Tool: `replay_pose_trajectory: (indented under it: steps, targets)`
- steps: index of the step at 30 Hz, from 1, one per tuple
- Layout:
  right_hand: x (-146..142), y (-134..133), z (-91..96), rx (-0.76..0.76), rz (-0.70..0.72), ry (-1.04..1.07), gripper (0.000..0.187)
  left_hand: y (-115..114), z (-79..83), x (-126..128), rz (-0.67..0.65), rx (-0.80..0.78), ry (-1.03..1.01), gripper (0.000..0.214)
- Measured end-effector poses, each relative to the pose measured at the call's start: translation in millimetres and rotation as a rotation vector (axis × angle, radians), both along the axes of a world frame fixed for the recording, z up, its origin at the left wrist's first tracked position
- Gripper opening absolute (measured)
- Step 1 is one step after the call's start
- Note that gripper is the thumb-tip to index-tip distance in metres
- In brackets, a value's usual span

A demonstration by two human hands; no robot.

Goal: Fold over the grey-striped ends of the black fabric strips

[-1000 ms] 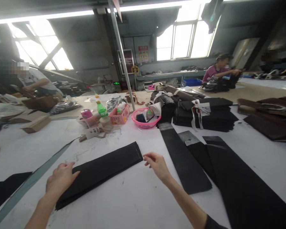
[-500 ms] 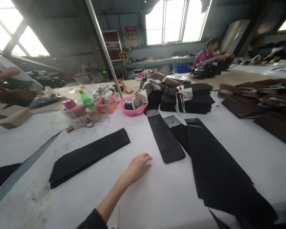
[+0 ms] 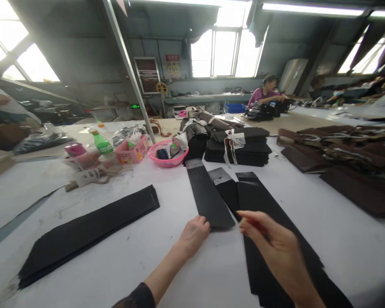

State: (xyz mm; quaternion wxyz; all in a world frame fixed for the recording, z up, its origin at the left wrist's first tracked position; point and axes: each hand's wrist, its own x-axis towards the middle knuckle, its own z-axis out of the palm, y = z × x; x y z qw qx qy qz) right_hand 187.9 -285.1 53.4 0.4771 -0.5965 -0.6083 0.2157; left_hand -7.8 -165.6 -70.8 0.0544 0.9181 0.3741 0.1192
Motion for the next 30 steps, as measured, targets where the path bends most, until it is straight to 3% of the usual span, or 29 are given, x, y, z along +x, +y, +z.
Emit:
replay_pose_trajectory:
  steps: [2, 5, 7, 9, 11, 15, 18, 20, 22, 24, 26, 30]
  targets:
    - [-1.2, 29.9, -30.4, -0.12, 0.078, -0.16, 0.025, 2.9, 1.3, -4.1, 0.035, 0.009, -0.032, 0.017]
    - [-9.1, 58.8, -74.8, -0.062, 0.062, -0.456, 0.057, 3.3, 3.4, -9.8, 0.06, 0.01, -0.083, 0.017]
    - [-17.1, 70.9, -91.6, 0.001, 0.041, -0.605, 0.071, 1.4, 3.1, -11.3, 0.054, 0.013, -0.105, 0.015]
    - [-25.5, 81.4, -97.1, 0.045, 0.001, -0.69, 0.075, -0.7, 1.3, -11.1, 0.054, 0.02, -0.114, 0.014]
    - [-32.0, 90.8, -96.3, 0.085, -0.036, -0.712, 0.065, -1.8, -0.7, -10.8, 0.053, 0.027, -0.144, 0.014]
    - [-30.9, 100.8, -96.6, 0.151, 0.0, -0.651, 0.026, -0.9, -1.1, -16.9, 0.101, 0.023, -0.315, 0.015]
    - [-18.7, 101.3, -105.3, 0.193, -0.057, -0.532, 0.011, 2.1, 1.9, -24.6, 0.311, 0.016, -0.455, 0.011]
    - [-10.7, 101.7, -112.9, 0.223, -0.085, -0.448, 0.011, 8.5, 3.3, -25.1, 0.436, 0.009, -0.483, 0.004]
    - [-5.9, 103.5, -120.0, 0.26, -0.06, -0.411, 0.016, 22.0, 2.7, -19.3, 0.411, -0.022, -0.47, 0.005]
    - [-5.0, 105.9, -125.1, 0.315, 0.004, -0.449, 0.014, 44.8, -0.5, -8.9, 0.257, -0.091, -0.496, 0.01]
    - [-7.0, 107.1, -128.1, 0.362, 0.068, -0.524, 0.011, 75.4, -5.4, 1.9, 0.124, -0.158, -0.567, 0.019]
    - [-14.8, 102.3, -130.1, 0.352, 0.099, -0.586, 0.011, 143.3, -13.5, 16.8, 0.08, -0.233, -0.711, 0.023]
